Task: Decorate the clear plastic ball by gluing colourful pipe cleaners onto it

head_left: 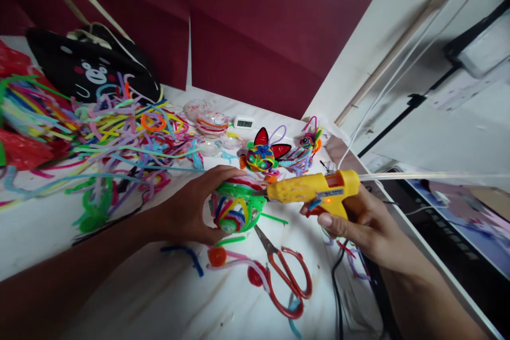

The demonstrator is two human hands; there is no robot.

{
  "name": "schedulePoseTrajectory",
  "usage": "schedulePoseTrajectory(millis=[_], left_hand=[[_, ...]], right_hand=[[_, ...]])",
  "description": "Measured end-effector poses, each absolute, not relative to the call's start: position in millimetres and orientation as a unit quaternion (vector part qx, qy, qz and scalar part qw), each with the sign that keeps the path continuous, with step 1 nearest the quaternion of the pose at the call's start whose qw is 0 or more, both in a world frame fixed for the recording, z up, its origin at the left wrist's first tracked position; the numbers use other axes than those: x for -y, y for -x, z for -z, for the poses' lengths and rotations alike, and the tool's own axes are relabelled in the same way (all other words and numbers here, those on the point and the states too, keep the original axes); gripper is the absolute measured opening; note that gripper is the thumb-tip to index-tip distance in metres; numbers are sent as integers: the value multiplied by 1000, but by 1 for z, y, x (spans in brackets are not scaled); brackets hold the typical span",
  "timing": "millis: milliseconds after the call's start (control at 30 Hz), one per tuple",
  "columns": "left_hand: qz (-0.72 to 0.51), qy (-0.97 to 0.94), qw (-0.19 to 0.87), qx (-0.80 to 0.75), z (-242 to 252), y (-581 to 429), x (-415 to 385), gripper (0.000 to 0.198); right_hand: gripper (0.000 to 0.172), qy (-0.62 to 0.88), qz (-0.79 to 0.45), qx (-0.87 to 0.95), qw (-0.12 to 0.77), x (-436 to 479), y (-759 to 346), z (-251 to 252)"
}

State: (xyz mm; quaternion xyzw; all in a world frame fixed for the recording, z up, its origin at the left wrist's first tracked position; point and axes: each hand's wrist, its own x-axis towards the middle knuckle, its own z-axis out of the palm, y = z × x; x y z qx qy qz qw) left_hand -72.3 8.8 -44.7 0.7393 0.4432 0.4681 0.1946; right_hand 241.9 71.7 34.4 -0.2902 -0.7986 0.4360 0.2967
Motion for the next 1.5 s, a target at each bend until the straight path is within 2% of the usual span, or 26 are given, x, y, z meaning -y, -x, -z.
schedulePoseTrajectory(millis=[167, 733, 933, 1133, 1500], left_hand=[[-409, -802, 116, -420, 45, 74, -6, 90], [-387, -829, 115, -387, 47, 71, -6, 94], [-377, -833, 111, -390, 49, 72, -6, 97], [-374, -836, 111, -385, 48, 72, -5, 96], [-384, -828, 121, -391, 53, 72, -6, 97]], right_hand=[[29, 274, -473, 800, 247, -80, -246, -38], [31, 247, -492, 819, 163, -92, -247, -50], [37, 222, -446, 857, 132, -98, -248, -56], [35, 228, -416, 874, 106, -97, -247, -62], [35, 228, -348, 903, 107, -97, -248, -61]])
